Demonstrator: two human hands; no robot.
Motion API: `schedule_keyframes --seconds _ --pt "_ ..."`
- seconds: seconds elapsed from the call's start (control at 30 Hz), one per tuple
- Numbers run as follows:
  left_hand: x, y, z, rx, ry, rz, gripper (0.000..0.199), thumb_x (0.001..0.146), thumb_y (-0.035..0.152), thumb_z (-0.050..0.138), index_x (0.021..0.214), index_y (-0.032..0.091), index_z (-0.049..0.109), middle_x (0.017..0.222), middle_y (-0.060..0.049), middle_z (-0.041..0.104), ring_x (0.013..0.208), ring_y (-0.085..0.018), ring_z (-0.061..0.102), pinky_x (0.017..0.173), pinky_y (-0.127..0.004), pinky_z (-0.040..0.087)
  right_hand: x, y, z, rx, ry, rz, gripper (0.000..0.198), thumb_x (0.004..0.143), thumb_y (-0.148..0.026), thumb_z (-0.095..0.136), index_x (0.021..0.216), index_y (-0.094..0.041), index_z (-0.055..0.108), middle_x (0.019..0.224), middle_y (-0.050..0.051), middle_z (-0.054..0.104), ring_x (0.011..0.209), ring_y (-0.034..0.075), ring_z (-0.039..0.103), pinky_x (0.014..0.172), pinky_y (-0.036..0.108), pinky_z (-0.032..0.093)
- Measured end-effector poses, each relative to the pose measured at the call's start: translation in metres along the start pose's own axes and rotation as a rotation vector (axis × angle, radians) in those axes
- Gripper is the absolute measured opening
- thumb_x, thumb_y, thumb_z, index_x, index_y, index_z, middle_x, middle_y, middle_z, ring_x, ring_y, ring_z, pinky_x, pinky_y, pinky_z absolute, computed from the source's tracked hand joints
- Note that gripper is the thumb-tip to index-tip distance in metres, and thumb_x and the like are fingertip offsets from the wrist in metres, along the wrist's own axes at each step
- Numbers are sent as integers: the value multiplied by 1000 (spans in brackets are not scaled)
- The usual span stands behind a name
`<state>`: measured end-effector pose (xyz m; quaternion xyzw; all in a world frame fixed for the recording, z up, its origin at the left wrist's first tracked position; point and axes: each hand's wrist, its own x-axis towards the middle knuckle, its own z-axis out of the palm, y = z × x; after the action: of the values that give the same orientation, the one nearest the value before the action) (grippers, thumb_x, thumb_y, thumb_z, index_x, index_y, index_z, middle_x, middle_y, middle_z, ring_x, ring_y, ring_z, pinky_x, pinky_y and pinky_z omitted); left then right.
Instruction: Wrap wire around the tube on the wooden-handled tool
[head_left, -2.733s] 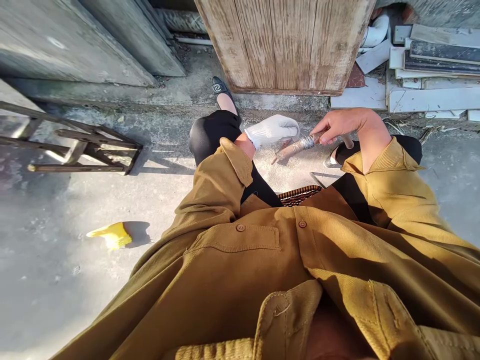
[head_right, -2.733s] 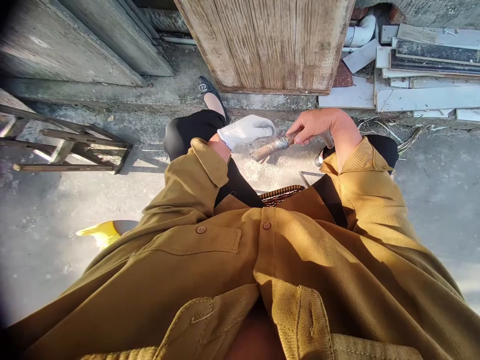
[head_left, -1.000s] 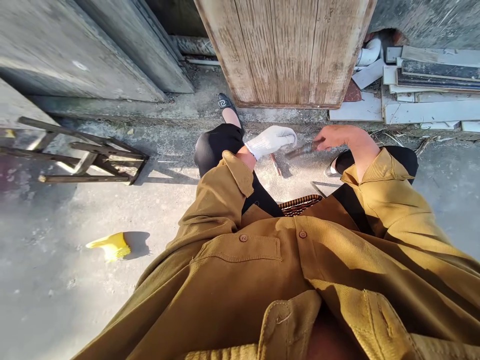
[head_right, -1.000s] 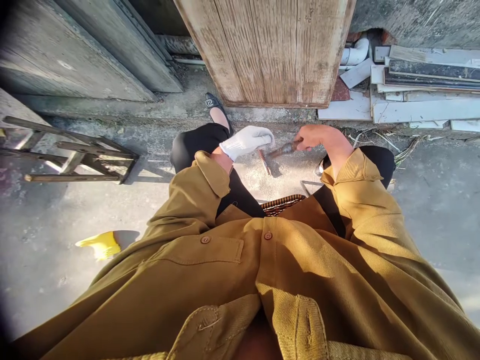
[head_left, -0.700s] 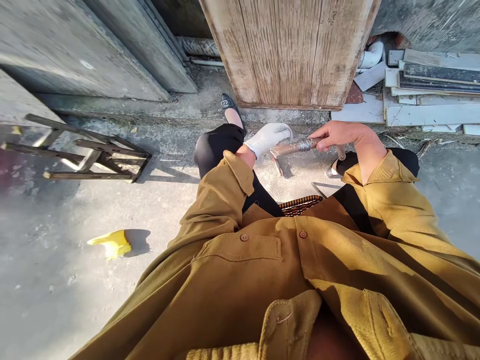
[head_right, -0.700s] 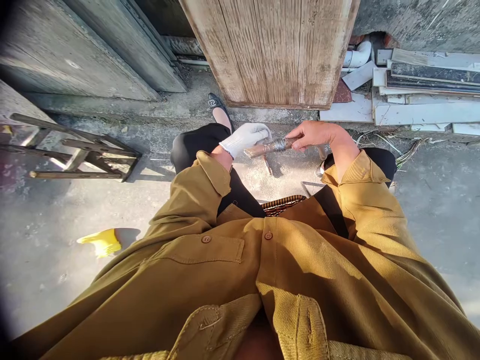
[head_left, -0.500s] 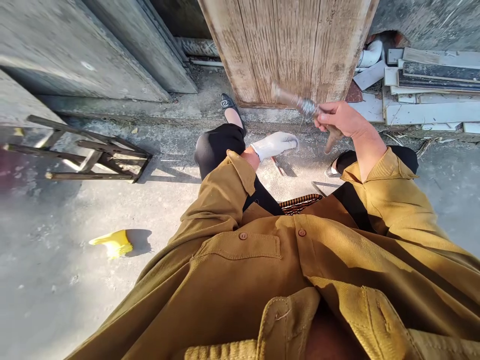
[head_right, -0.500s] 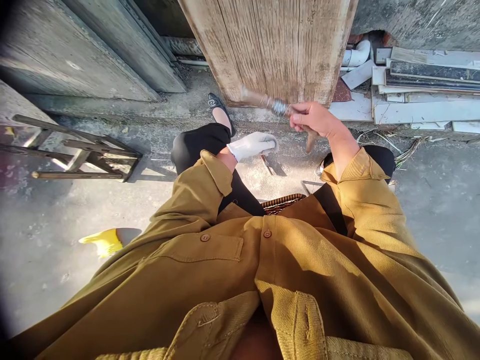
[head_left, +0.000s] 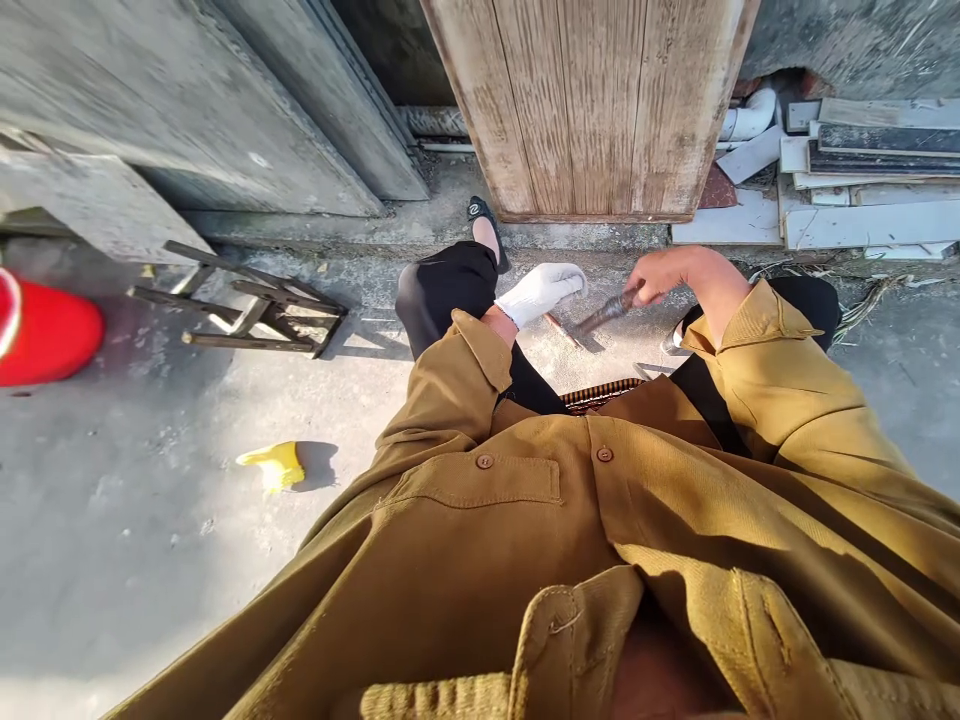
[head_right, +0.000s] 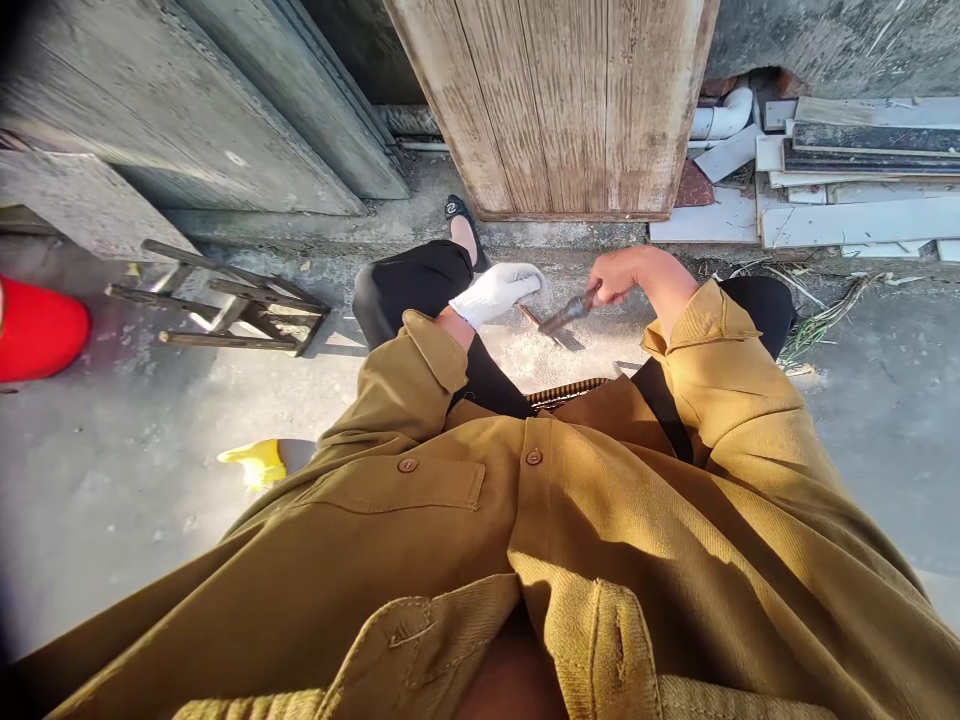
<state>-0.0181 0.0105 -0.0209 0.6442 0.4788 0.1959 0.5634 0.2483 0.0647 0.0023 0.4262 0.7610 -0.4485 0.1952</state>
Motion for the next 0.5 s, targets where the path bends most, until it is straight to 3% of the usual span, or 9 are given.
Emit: schedule_keyframes --seconds 0.1,0.2,0.33,0.5 --pt "-3 -6 0 -54 39 -27 13 94 23 64 83 17 67 65 0 55 61 -13 45 63 -27 36 -19 -9 -1 182 -151 -211 21 73 -28 90 92 -22 87 67 -4 69 64 15 61 68 29 47" --pt "-2 -16 2 -127 49 -27 13 98 19 63 85 16 67 64 0 55 60 -13 44 62 -28 37 -31 -12 -6 427 64 -325 26 77 -37 87 98 -23 85 78 -2 73 70 16 64 69 29 49" --pt "-1 -19 11 -140 -28 -64 27 108 11 51 88 16 67 58 4 48 56 -11 40 61 -26 34 -20 -7 -5 647 392 -252 23 82 -39 90 87 -21 75 78 -1 73 68 15 60 67 29 49" --pt "3 -18 20 -110 -146 -58 30 113 4 48 95 13 71 59 8 48 59 -8 42 61 -24 29 2 6 5 662 538 -69 20 94 -17 81 79 -19 69 64 -3 66 62 11 53 61 26 41"
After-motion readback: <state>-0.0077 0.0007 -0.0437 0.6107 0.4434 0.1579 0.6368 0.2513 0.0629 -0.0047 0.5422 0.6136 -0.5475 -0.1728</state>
